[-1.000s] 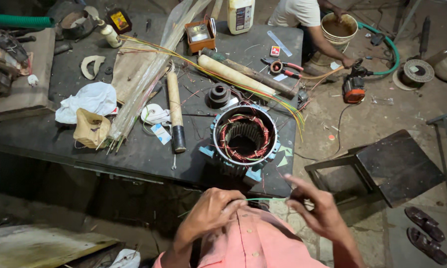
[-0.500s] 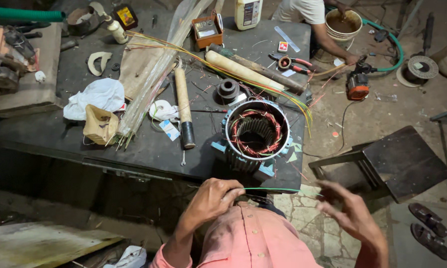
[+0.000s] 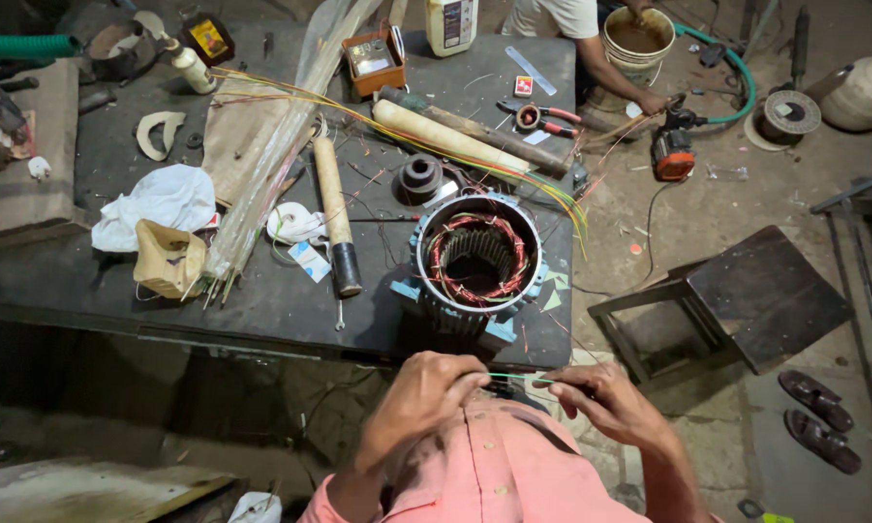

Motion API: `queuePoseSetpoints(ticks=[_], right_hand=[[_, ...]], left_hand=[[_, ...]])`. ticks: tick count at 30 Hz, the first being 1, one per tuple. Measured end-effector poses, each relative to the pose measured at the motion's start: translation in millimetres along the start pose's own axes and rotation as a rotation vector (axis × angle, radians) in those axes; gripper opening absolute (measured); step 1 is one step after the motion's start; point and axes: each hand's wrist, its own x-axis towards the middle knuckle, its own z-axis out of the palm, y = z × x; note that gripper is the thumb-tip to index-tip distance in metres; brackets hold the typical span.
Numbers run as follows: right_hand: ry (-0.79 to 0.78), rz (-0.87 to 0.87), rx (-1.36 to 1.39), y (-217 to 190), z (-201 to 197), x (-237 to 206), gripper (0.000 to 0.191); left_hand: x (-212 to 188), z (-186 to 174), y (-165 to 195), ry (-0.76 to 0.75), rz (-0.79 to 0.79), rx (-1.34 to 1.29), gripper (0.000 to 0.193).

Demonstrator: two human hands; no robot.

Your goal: The person manipulates copper wires inside a motor stator, threading and arranging them by hand. They also handle a bundle of multicolored wires, separating and positioning them near the stator.

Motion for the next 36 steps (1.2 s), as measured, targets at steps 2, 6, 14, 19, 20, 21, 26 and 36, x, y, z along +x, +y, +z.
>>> queuePoseSetpoints(ticks=[2,6,14,19,20,21,26,36], right_hand=[[-0.003,-0.113,-0.058,-15,-8,0,0.033],[0.090,-0.415,-0.113,-44,2,7,0.027],[0.070,-0.342,0.073,-46,-27,7,0.027],[0.141,-0.344,-0.041,-38,-31,13,0.023],[0.157,-0.327,-0.098,-36,-31,14,0.023],[0.170,-0.364,-0.088,-35,-32,14,0.021],[0.125,-0.394,-0.018,-29,-38,3,0.017],[0.255,0.153,-0.366,-8,-115,-4,0.021]], left_hand=[[3,-2,3,-0.009,-0.082,-0.016,0.022],[17,18,19,0.075,0.111,0.002,0.019],[32,19,20,0.120,0.003,-0.101,0.015],[41,28,24,0.146,-0.025,0.007,0.013],[43,28,24,0.149,-0.027,0.024,0.013],[44,27,24,0.131,-0.006,0.022,0.012],[45,16,20,0.042,0.104,-0.003,0.012],[28,-6,-21,0.510,-0.078,0.026,0.011]])
